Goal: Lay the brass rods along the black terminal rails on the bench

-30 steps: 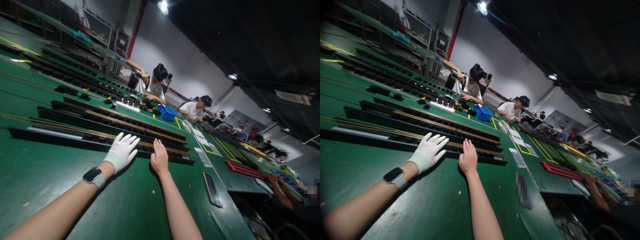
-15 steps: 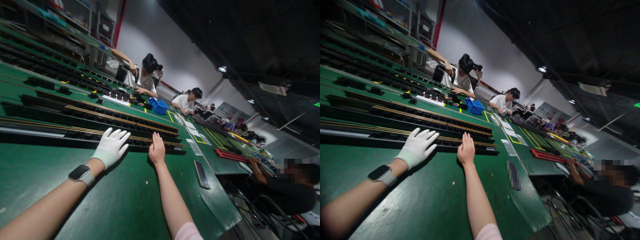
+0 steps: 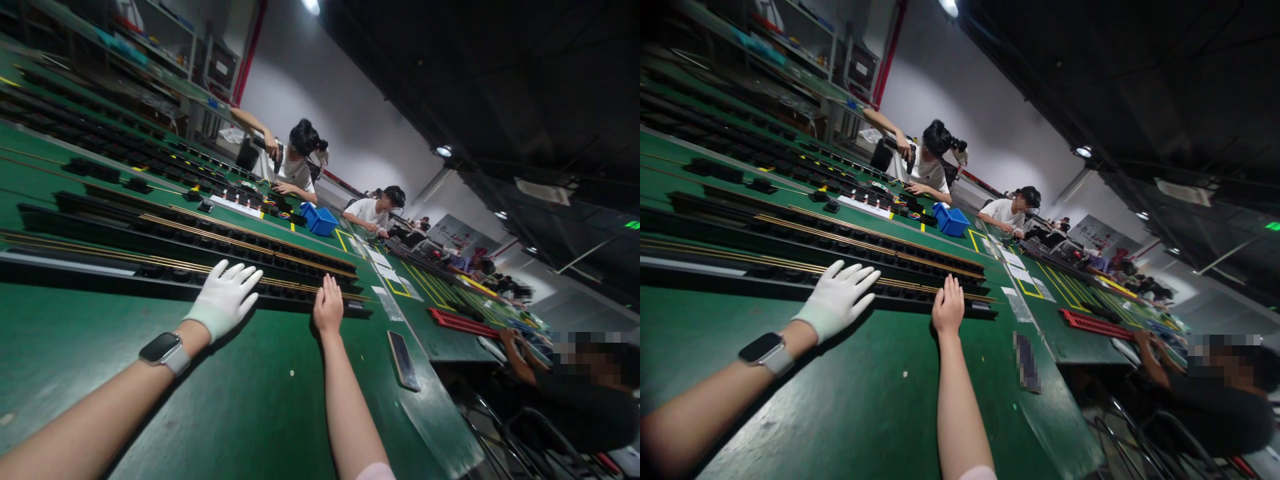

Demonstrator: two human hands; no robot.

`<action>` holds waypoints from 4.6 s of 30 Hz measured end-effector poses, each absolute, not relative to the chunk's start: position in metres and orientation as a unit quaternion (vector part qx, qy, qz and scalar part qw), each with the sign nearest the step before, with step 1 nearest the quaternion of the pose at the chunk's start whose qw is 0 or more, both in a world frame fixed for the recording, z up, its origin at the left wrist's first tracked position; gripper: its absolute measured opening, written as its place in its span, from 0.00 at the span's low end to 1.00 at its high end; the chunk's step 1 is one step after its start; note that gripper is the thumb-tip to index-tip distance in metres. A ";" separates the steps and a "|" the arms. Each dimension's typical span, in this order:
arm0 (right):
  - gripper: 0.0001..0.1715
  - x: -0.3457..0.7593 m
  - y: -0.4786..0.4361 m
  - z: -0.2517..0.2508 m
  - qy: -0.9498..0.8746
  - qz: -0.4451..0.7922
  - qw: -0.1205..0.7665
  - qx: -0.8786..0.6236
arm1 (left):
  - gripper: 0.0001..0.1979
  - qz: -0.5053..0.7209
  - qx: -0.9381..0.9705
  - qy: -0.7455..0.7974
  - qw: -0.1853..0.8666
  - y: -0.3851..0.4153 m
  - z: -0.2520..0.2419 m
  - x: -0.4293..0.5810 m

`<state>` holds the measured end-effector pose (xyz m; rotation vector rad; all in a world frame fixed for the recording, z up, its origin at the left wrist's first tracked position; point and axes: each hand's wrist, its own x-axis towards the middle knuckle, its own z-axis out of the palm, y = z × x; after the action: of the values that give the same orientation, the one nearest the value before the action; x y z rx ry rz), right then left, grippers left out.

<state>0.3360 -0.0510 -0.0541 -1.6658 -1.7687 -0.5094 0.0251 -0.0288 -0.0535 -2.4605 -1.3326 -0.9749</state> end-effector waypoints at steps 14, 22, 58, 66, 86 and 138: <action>0.27 0.346 -0.052 -0.056 -0.696 -0.198 0.318 -0.613 | 0.25 -0.331 -0.828 -0.445 0.088 -0.029 -0.052 0.024; 0.30 0.347 -0.052 -0.057 -0.692 -0.199 0.322 -0.615 | 0.25 -0.320 -0.828 -0.449 0.102 -0.028 -0.053 0.024; 0.38 0.466 -0.051 -0.020 -0.421 -0.074 0.610 -0.667 | 0.25 -0.337 -0.826 -0.438 0.105 -0.020 -0.061 0.023; 0.33 0.493 -0.068 -0.020 -0.440 -0.078 0.510 -0.735 | 0.25 -0.329 -0.827 -0.441 0.116 -0.024 -0.057 0.023; 0.34 0.473 -0.069 -0.050 -0.480 -0.169 0.432 -0.745 | 0.25 -0.327 -0.829 -0.440 0.114 -0.024 -0.056 0.023; 0.29 0.435 -0.055 -0.055 -0.615 -0.291 0.388 -0.621 | 0.25 -0.335 -0.830 -0.438 0.089 -0.027 -0.054 0.022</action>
<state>0.4349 -0.0551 -0.0551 -1.5807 -1.5645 -0.7394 0.0224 -0.0267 -0.0537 -2.4676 -1.3025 -0.9956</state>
